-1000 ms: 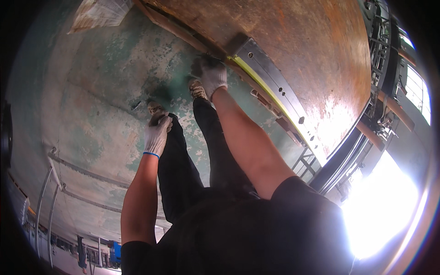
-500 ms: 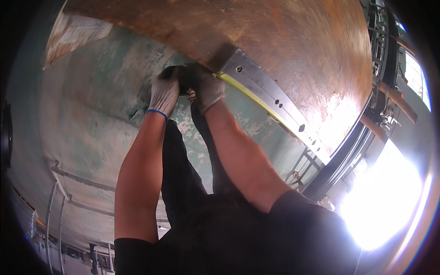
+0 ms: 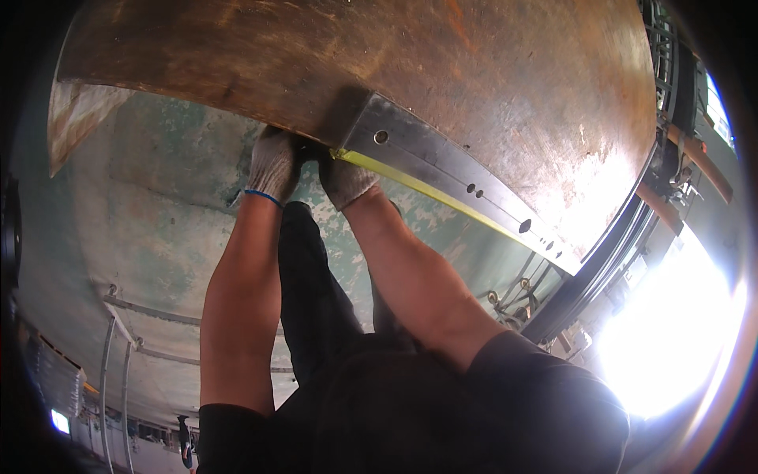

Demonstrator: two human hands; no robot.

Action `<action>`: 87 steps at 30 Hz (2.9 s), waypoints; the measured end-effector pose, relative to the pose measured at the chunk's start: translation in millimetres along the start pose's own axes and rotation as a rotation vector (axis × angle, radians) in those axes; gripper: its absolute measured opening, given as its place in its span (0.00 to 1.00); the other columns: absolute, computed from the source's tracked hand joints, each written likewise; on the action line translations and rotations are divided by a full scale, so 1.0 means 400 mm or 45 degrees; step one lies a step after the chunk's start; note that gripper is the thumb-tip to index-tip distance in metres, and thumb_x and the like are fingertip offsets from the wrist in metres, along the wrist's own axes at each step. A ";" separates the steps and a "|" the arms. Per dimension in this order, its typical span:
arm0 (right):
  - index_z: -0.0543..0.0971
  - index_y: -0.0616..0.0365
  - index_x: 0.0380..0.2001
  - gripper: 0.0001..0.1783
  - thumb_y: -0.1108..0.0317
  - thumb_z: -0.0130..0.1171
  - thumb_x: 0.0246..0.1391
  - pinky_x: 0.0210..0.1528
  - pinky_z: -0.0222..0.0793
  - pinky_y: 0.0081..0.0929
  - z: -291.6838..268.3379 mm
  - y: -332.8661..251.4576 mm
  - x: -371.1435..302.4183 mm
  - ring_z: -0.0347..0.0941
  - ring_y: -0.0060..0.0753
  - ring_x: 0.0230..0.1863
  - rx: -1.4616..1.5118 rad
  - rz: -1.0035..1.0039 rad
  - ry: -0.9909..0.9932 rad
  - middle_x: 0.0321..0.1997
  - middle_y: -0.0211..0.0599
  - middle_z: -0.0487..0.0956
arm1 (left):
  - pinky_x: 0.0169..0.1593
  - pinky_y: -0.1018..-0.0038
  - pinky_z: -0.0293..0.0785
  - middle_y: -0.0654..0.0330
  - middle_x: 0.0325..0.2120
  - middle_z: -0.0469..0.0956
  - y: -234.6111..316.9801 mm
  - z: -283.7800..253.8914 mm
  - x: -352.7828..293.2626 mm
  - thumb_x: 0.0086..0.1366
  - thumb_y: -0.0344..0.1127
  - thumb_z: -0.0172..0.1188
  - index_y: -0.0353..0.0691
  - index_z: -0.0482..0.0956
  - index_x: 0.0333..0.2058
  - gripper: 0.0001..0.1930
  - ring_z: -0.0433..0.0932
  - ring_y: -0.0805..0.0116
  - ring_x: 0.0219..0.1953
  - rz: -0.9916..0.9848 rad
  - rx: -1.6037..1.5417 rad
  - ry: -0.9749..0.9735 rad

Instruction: The person operates a machine by pulling a lever, then walks to a table to pick up a white board and place it in a drawer. The person then walks back to the machine area.

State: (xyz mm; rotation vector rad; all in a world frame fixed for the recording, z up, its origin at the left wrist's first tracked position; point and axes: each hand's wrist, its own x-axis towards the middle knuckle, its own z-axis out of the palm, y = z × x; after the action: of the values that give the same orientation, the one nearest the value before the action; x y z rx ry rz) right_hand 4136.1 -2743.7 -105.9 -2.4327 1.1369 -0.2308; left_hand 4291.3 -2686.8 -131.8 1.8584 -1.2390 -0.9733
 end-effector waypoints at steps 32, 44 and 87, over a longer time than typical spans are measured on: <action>0.85 0.60 0.54 0.17 0.74 0.58 0.64 0.51 0.83 0.41 0.095 0.050 -0.044 0.86 0.51 0.52 -0.102 0.431 0.023 0.50 0.50 0.87 | 0.57 0.57 0.80 0.48 0.51 0.86 -0.022 0.120 0.094 0.73 0.36 0.58 0.38 0.85 0.55 0.16 0.84 0.46 0.53 0.054 -0.232 0.125; 0.85 0.58 0.45 0.11 0.71 0.53 0.68 0.49 0.80 0.47 -0.057 -0.035 -0.056 0.83 0.55 0.44 0.783 0.706 -0.005 0.44 0.49 0.85 | 0.38 0.63 0.79 0.53 0.31 0.84 0.097 0.007 0.079 0.75 0.46 0.61 0.37 0.84 0.42 0.16 0.85 0.57 0.33 -0.636 -0.854 0.155; 0.90 0.57 0.43 0.18 0.55 0.62 0.64 0.50 0.82 0.45 -0.754 0.091 -1.523 0.88 0.53 0.42 0.312 1.758 -0.186 0.44 0.51 0.90 | 0.44 0.58 0.82 0.52 0.31 0.89 0.279 -0.149 -0.717 0.70 0.47 0.64 0.37 0.89 0.44 0.18 0.88 0.57 0.37 -0.649 0.124 -0.315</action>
State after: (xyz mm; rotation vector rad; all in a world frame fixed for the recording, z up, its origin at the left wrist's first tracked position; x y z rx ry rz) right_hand 3617.2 -2397.3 166.4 -1.0106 2.1971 0.2325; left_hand 4220.0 -2442.3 51.3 2.2403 -0.9743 -1.4720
